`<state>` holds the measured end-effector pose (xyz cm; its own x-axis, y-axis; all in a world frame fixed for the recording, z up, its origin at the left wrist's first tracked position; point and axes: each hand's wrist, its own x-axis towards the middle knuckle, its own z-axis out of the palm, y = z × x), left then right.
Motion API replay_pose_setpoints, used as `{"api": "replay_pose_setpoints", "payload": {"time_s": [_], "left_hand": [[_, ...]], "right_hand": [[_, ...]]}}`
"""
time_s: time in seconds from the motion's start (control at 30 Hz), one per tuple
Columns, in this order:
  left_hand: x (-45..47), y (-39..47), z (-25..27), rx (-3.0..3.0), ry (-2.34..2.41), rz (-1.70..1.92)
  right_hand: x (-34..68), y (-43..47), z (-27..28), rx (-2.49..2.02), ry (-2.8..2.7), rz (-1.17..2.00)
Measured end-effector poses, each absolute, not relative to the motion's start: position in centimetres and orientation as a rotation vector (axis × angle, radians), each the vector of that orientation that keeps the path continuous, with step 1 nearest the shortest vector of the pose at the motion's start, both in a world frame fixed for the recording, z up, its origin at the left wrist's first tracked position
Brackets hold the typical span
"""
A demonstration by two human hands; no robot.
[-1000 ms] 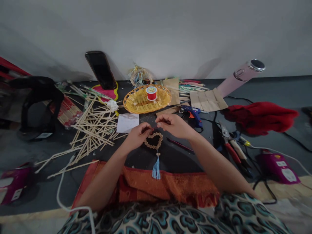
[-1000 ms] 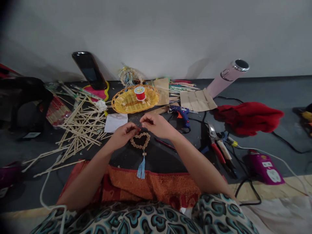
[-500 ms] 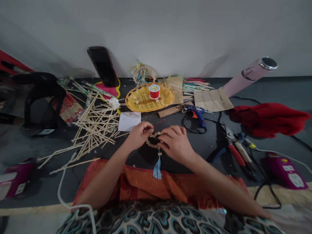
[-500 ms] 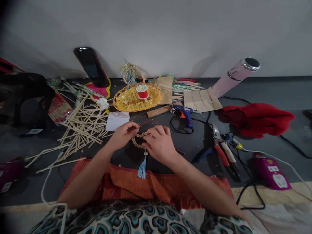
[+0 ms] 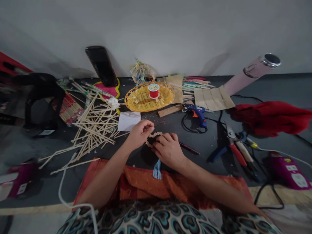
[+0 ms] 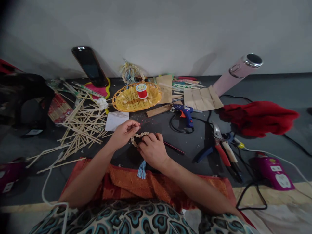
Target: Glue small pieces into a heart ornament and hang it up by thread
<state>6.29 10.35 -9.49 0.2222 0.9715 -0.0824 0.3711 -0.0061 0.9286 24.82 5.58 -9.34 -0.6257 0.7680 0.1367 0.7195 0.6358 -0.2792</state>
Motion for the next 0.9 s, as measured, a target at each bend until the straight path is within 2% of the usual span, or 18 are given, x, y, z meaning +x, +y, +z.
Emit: {"api": "replay_pose_setpoints", "payload": {"time_s": [0.9], "left_hand": [[5.1,12.1,-10.1,1.299,1.298,1.055]], "right_hand": [[24.8,5.3,-9.4,-1.213,-2.595,0.317]]}}
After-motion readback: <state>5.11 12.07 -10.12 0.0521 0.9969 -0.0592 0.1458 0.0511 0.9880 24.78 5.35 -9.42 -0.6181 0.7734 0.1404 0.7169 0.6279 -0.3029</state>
